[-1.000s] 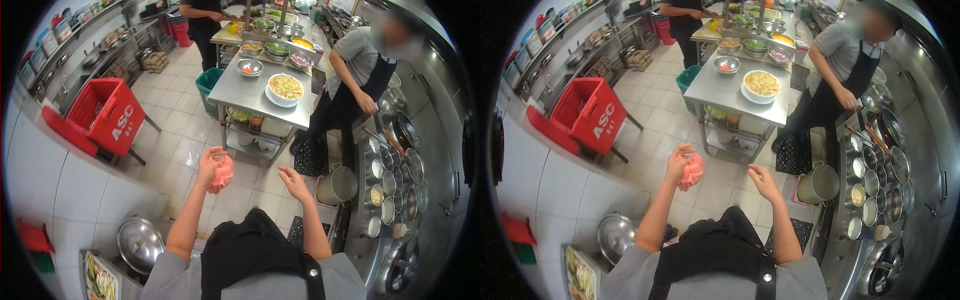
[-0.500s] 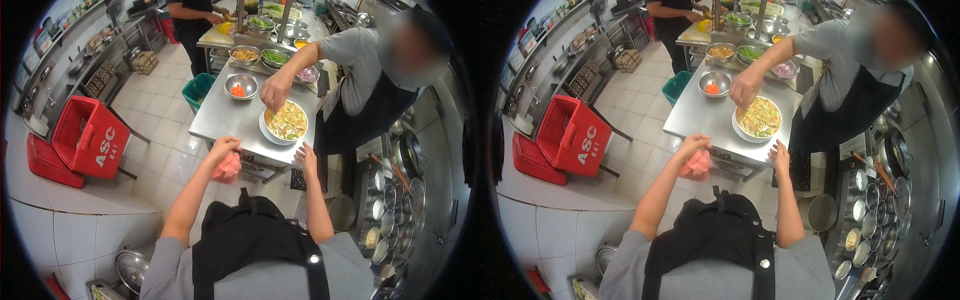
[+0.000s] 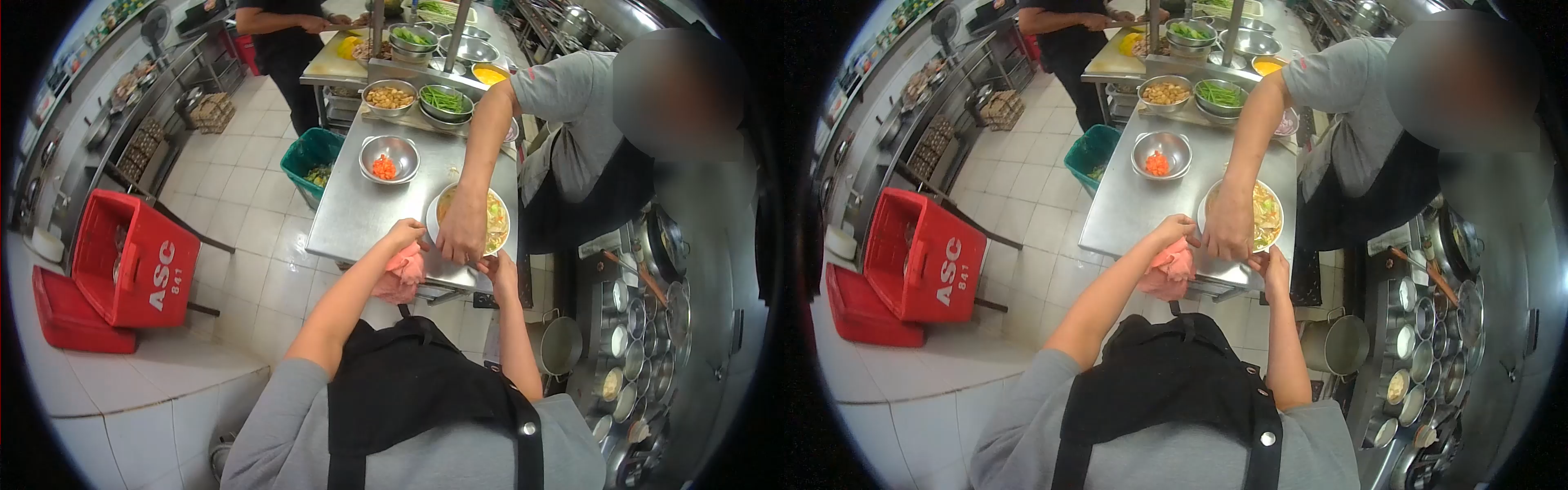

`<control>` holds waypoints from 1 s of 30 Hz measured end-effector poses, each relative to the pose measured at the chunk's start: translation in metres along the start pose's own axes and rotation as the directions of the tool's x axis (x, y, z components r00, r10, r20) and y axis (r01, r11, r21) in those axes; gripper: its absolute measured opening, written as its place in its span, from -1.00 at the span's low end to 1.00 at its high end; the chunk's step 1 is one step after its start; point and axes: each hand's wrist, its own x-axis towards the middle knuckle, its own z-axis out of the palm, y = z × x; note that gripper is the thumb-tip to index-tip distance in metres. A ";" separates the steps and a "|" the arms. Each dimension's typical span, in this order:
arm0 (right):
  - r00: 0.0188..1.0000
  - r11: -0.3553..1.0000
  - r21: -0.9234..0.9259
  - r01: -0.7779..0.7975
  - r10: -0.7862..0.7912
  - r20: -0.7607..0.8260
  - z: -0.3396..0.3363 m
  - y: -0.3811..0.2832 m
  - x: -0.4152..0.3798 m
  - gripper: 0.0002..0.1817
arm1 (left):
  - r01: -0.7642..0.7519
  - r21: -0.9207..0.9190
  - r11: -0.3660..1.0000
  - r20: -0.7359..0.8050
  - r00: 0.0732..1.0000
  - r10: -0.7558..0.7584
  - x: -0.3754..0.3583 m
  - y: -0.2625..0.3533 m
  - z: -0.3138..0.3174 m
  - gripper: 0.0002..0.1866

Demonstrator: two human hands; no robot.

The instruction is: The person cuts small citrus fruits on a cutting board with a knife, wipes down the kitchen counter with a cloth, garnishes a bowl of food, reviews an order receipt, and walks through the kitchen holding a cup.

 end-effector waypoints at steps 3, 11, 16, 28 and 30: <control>0.999 0.999 -0.030 -0.024 0.024 -0.025 0.005 -0.006 -0.004 -0.46 | -0.129 0.191 0.973 0.011 0.992 0.129 0.019 -0.004 0.001 -0.71; 0.903 0.994 0.064 0.093 -0.058 -0.426 0.007 0.033 -0.013 -0.56 | -0.191 0.288 0.938 -0.015 0.979 0.204 -0.059 0.011 -0.028 -0.71; 0.408 0.755 -0.651 0.080 -0.621 -0.670 -0.023 0.134 -0.043 -0.65 | -0.243 -0.163 0.956 -0.268 0.944 0.194 -0.193 -0.032 -0.119 -0.77; 0.789 0.460 -0.731 -0.503 0.589 -0.172 0.036 0.339 -0.111 -0.65 | 0.296 0.321 0.900 -0.865 0.479 0.151 -0.336 -0.164 -0.330 -0.80; 0.851 0.525 -0.747 -0.409 0.515 -0.105 0.082 0.325 -0.072 -0.65 | 0.454 0.411 0.791 -0.857 0.488 0.165 -0.337 -0.174 -0.344 -0.76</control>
